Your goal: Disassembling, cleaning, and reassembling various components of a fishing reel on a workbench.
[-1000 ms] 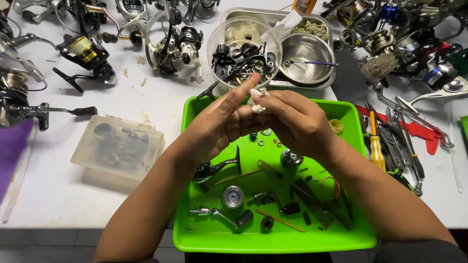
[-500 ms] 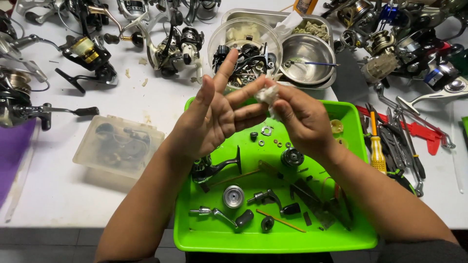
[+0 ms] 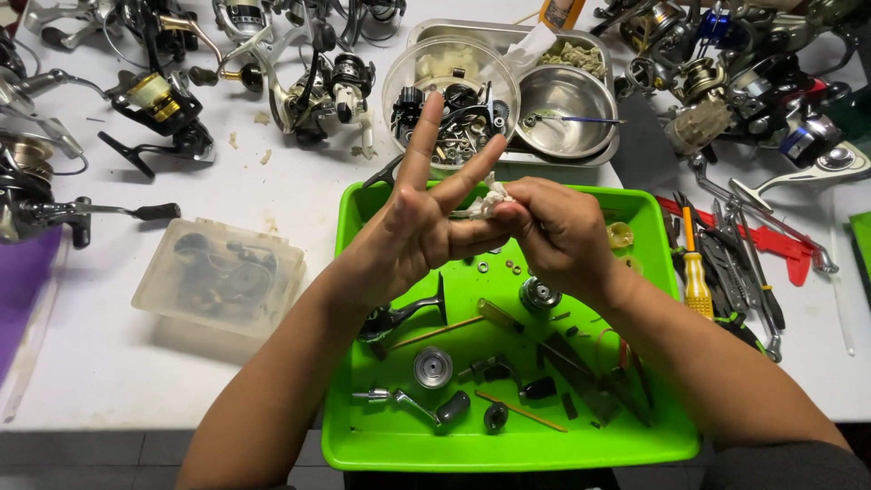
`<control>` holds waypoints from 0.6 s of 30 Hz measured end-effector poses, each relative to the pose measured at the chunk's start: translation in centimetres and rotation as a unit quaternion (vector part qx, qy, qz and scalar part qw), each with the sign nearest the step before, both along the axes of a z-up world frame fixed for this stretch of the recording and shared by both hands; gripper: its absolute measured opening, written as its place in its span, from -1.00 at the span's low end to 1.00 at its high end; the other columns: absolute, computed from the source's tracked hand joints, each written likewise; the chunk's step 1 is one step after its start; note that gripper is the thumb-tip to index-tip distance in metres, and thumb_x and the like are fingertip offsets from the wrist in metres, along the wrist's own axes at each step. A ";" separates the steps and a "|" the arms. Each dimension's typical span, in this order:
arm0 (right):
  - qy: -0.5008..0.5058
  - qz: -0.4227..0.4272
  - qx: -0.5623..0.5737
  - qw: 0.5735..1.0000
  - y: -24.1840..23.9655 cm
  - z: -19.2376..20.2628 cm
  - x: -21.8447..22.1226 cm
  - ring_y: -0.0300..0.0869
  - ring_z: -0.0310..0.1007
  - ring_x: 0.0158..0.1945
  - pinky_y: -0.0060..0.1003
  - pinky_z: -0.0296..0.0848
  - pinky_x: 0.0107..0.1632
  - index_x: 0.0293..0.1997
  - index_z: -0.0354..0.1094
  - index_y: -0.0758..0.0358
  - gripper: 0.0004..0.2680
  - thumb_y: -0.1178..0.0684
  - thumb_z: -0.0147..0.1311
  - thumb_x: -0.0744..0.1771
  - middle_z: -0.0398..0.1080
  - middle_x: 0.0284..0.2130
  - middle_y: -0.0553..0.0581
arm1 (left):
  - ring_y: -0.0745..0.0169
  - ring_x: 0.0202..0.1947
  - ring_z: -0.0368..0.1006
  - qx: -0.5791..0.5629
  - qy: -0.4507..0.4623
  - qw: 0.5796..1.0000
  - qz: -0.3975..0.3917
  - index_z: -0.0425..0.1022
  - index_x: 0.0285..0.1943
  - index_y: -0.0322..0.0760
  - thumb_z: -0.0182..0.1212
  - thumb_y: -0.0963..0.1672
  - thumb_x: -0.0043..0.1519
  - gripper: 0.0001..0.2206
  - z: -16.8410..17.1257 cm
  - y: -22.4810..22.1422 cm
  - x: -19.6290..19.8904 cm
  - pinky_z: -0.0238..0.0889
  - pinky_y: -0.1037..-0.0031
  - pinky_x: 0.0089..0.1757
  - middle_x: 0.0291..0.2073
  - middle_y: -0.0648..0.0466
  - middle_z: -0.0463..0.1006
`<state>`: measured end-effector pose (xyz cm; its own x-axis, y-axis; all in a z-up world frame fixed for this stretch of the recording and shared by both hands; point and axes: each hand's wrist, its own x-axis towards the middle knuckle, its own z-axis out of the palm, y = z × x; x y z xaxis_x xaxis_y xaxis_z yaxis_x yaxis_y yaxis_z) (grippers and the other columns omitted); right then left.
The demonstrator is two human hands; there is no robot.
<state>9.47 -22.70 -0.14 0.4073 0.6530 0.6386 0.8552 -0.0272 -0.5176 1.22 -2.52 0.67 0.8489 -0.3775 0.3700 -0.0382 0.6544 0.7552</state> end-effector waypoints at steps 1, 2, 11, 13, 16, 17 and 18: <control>-0.001 -0.002 0.000 1.000 0.0 0.3 0.0 -0.02 0.34 -0.38 -0.18 0.34 -0.25 -0.25 0.31 0.47 -0.77 0.08 -0.17 0.46 0.36 -0.41 0.24 | -0.08 0.29 0.34 0.000 -0.001 1.000 -0.002 -0.77 0.55 0.25 0.00 0.16 0.33 -0.11 -0.2 0.1 0.2 0.21 0.11 0.33 0.65 -0.23 -0.42; 0.026 0.010 -0.016 0.999 0.1 0.6 -0.1 -0.04 0.33 -0.35 -0.20 0.32 -0.22 -0.19 0.33 0.44 -0.77 0.06 -0.20 0.47 0.36 -0.38 0.22 | -0.10 0.29 0.36 -0.013 0.010 1.000 0.001 -0.74 0.56 0.28 0.01 0.17 0.32 -0.11 -0.3 0.2 0.3 0.24 0.17 0.30 0.66 -0.24 -0.41; -0.104 0.035 -0.027 0.994 -0.3 0.1 0.9 0.13 0.49 -0.25 -0.08 0.49 -0.13 -0.04 0.34 0.54 -0.84 0.16 -0.08 0.44 0.46 -0.26 0.36 | -0.45 0.32 0.23 -0.076 0.054 0.996 -0.008 -0.75 0.56 0.33 -0.06 0.23 0.27 -0.11 -0.5 0.4 0.6 0.16 0.04 0.30 0.63 -0.25 -0.59; -0.087 0.011 -0.015 0.996 -0.3 -0.4 0.6 0.09 0.46 -0.31 -0.11 0.47 -0.18 -0.10 0.34 0.55 -0.79 0.11 -0.12 0.45 0.43 -0.31 0.35 | -0.38 0.28 0.29 -0.100 0.064 0.992 -0.030 -0.74 0.56 0.38 -0.07 0.22 0.27 -0.12 -0.7 0.4 0.6 0.18 0.07 0.30 0.64 -0.24 -0.57; -0.026 -0.019 -0.010 0.999 0.0 -0.7 0.2 0.05 0.39 -0.36 -0.12 0.38 -0.22 -0.18 0.34 0.52 -0.78 0.10 -0.16 0.46 0.40 -0.38 0.30 | -0.53 0.40 0.10 -0.077 0.051 0.995 -0.048 -0.74 0.55 0.39 -0.13 0.24 0.26 -0.15 -0.5 0.2 0.5 0.12 -0.01 0.32 0.65 -0.18 -0.60; -0.001 -0.021 -0.006 1.000 0.1 -0.6 0.0 -0.02 0.33 -0.39 -0.17 0.32 -0.26 -0.21 0.33 0.48 -0.77 0.09 -0.17 0.47 0.35 -0.43 0.24 | -0.48 0.40 0.12 -0.070 0.052 0.995 -0.046 -0.73 0.55 0.37 -0.13 0.24 0.26 -0.14 -0.4 0.2 0.5 0.11 0.01 0.33 0.65 -0.19 -0.55; 0.025 -0.022 -0.002 0.999 0.3 -0.5 -0.2 -0.08 0.27 -0.42 -0.21 0.26 -0.31 -0.24 0.32 0.45 -0.76 0.08 -0.18 0.47 0.30 -0.47 0.18 | -0.42 0.40 0.15 -0.063 0.053 0.996 -0.041 -0.73 0.56 0.36 -0.13 0.24 0.25 -0.14 -0.3 0.2 0.4 0.11 0.03 0.33 0.65 -0.21 -0.51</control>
